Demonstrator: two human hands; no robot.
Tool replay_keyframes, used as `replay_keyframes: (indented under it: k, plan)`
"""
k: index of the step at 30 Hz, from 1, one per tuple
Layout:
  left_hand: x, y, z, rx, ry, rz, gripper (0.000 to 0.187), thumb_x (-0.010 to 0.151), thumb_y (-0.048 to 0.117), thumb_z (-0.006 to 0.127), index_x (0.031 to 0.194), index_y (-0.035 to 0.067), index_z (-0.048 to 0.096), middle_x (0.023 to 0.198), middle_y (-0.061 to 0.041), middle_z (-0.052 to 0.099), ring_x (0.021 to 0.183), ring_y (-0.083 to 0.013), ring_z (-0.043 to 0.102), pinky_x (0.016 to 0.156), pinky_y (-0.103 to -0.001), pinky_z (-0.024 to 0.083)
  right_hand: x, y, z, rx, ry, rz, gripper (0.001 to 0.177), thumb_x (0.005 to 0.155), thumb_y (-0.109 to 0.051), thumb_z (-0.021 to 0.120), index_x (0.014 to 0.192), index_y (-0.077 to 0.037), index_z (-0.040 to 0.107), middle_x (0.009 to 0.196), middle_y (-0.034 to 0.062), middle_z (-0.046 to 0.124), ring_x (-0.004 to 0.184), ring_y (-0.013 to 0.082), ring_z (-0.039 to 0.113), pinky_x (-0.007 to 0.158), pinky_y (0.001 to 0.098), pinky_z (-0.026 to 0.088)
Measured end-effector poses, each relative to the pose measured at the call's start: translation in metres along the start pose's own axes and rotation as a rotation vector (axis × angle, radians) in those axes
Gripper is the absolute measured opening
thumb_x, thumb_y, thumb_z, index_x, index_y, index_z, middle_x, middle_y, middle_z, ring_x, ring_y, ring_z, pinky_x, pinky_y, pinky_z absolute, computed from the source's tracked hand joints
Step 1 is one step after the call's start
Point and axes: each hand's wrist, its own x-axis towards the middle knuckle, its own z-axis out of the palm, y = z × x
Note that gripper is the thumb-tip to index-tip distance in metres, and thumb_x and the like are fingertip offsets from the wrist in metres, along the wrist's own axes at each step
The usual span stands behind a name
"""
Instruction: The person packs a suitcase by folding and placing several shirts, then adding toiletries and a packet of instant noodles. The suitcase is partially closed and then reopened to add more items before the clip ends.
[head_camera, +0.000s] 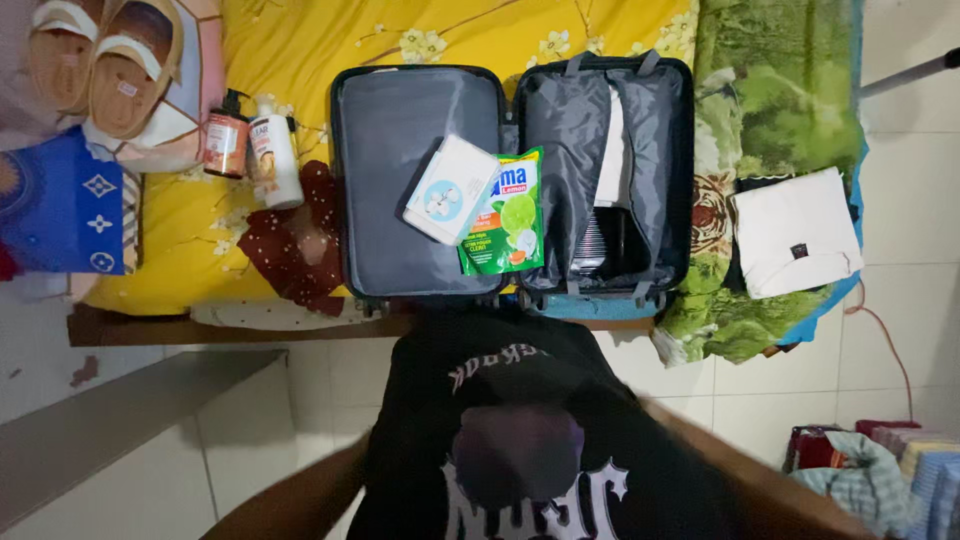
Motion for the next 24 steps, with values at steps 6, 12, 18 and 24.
replay_keyframes:
  k: [6, 12, 18, 24]
  plan:
    - [0.004, 0.041, 0.023, -0.150, -0.063, 0.079, 0.050, 0.097, 0.038, 0.054, 0.137, 0.008, 0.056, 0.129, -0.012, 0.065, 0.111, -0.0237, 0.063, 0.095, -0.039, 0.048, 0.087, -0.177, 0.034, 0.531, -0.423, -0.759, 0.059, 0.115, -0.043, 0.052, 0.145, 0.008, 0.055, 0.142, 0.0320, 0.055, 0.128, 0.0418, 0.055, 0.111, 0.0544, 0.042]
    - [0.017, 0.102, 0.060, -0.221, -0.081, 0.219, 0.042, 0.098, 0.031, 0.057, 0.133, 0.007, 0.059, 0.123, -0.013, 0.069, 0.105, -0.0235, 0.068, 0.090, -0.039, 0.053, 0.114, -0.284, 0.073, 0.386, -0.253, -0.562, 0.048, 0.097, -0.043, 0.060, 0.134, -0.012, 0.059, 0.121, 0.0026, 0.068, 0.094, 0.0185, 0.064, 0.080, 0.0360, 0.051]
    - [0.029, 0.100, 0.080, 0.370, 0.276, 0.613, 0.049, 0.089, 0.017, 0.072, 0.135, 0.007, 0.058, 0.124, -0.018, 0.064, 0.110, -0.0257, 0.064, 0.095, -0.038, 0.053, 0.094, -0.300, 0.123, 0.385, 0.034, -0.536, 0.063, 0.084, -0.033, 0.086, 0.127, 0.000, 0.054, 0.104, 0.0070, 0.069, 0.089, 0.0207, 0.068, 0.077, 0.0396, 0.057]
    - [0.032, 0.090, 0.061, 0.525, 0.480, 0.797, 0.052, 0.088, 0.015, 0.076, 0.137, 0.013, 0.059, 0.136, -0.012, 0.058, 0.123, -0.0316, 0.052, 0.103, -0.041, 0.046, 0.098, -0.292, 0.114, 0.323, -0.214, -0.378, 0.049, 0.079, -0.026, 0.086, 0.119, 0.000, 0.071, 0.112, 0.0106, 0.077, 0.093, 0.0233, 0.072, 0.079, 0.0383, 0.055]
